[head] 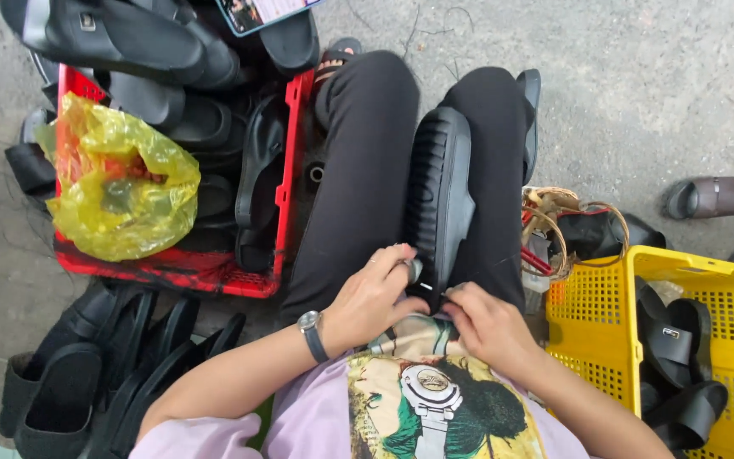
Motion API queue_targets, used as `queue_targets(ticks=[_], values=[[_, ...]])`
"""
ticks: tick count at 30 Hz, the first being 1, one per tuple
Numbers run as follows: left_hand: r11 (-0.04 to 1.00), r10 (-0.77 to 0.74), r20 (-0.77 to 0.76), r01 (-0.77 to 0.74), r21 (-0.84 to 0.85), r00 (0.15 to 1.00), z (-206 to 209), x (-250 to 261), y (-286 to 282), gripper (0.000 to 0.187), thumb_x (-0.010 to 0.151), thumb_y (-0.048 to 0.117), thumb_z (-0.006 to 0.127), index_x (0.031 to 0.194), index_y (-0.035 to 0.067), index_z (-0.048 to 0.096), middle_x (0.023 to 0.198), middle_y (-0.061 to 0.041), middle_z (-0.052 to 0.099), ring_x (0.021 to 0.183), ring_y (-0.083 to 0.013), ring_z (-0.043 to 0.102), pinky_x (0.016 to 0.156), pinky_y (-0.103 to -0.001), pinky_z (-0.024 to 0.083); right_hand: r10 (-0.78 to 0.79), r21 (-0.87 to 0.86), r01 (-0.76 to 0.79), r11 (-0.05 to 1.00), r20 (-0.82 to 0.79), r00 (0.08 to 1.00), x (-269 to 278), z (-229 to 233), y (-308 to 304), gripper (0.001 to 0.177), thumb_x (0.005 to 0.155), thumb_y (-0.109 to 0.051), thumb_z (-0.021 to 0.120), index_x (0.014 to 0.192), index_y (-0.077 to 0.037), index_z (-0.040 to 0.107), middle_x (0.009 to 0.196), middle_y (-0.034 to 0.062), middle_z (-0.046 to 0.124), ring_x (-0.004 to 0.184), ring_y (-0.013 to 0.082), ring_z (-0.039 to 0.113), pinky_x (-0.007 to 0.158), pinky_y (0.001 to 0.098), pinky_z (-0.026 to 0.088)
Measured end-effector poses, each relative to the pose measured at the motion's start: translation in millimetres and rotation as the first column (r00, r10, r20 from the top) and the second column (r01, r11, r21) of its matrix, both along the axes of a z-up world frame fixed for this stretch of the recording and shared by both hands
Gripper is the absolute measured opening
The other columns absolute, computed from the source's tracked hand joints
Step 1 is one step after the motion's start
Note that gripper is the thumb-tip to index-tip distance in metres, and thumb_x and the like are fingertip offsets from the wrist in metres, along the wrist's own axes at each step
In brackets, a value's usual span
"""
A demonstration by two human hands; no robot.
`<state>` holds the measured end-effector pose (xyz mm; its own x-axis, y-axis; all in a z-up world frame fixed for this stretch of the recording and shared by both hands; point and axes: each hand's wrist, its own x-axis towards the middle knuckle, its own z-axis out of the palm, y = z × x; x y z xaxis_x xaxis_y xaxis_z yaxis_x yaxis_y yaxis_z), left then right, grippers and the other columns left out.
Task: Hand-sewing the sole of a shoe using a needle and thread to repair it.
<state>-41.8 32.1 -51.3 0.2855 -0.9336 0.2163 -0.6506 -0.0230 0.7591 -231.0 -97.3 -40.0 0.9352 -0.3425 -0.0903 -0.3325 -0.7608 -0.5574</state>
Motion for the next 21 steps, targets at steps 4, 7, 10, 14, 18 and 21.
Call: queue_targets(ticks=[4,7,10,14,18,21], values=[[0.995,-0.074,-0.075,0.078,0.061,0.994,43,8,8,0.028,0.084,0.017,0.067,0.068,-0.002,0.055,0.091,-0.009,0.046,0.078,-0.0274,0.046,0.055,-0.038,0.044,0.048,0.075,-0.028,0.997,-0.282,0.958,7,29,-7,0.02,0.093,-0.024,0.049,0.107,-0.011,0.052,0.103,0.0029,0.061,0.086,0.0258,0.064,0.063,0.0425,0.051],[0.972,-0.053,-0.8,0.213,0.095,0.598,52,5,11,0.031,0.08,0.02,0.074,0.062,0.011,0.051,0.113,-0.005,0.062,0.094,-0.0079,0.06,0.069,-0.019,0.044,0.116,0.012,-0.118,0.993,-0.301,0.946,9,27,-6,0.02,0.095,-0.023,0.046,0.108,-0.008,0.044,0.1,0.0101,0.058,0.071,0.0333,0.063,0.047,0.0478,0.047],[0.983,0.038,-0.955,0.163,0.089,0.294,27,-2,7,0.01,0.088,0.006,0.065,0.097,0.001,0.066,0.092,-0.002,0.058,0.059,-0.0065,0.058,0.038,-0.016,0.049,-0.032,0.002,0.032,1.0,0.02,0.999,9,14,-4,0.025,0.086,-0.018,0.059,0.111,-0.017,0.058,0.075,0.0012,0.064,0.071,0.0247,0.069,0.055,0.0325,0.055],[0.965,0.139,-0.762,0.087,0.248,0.632,13,-2,-4,0.022,0.08,0.0,0.066,0.098,-0.002,0.052,0.074,-0.01,0.064,0.057,-0.0154,0.064,0.045,-0.022,0.05,-0.021,-0.11,0.04,0.993,0.17,0.985,3,12,-6,0.029,0.087,-0.023,0.063,0.116,-0.018,0.063,0.083,0.0017,0.064,0.075,0.0244,0.067,0.06,0.0324,0.054],[0.938,0.144,-0.729,0.142,0.316,0.669,17,0,-7,0.026,0.075,0.002,0.067,0.096,0.002,0.051,0.065,-0.005,0.064,0.053,-0.0113,0.059,0.045,-0.022,0.046,0.131,-0.27,-0.112,0.956,0.052,0.99,1,43,-13,0.033,0.09,-0.02,0.051,0.122,-0.022,0.06,0.084,0.0036,0.06,0.065,0.0233,0.064,0.055,0.0337,0.054],[1.0,0.021,-0.09,-0.022,-0.014,0.996,37,-18,-18,0.034,0.075,0.034,0.076,0.085,0.007,0.059,0.09,-0.006,0.06,0.086,-0.0233,0.063,0.063,-0.031,0.052,0.38,-0.43,-0.404,0.807,-0.145,0.914,-21,64,-44,0.03,0.084,-0.013,0.056,0.108,-0.028,0.068,0.099,-0.0058,0.059,0.069,0.0139,0.058,0.05,0.0213,0.046]])
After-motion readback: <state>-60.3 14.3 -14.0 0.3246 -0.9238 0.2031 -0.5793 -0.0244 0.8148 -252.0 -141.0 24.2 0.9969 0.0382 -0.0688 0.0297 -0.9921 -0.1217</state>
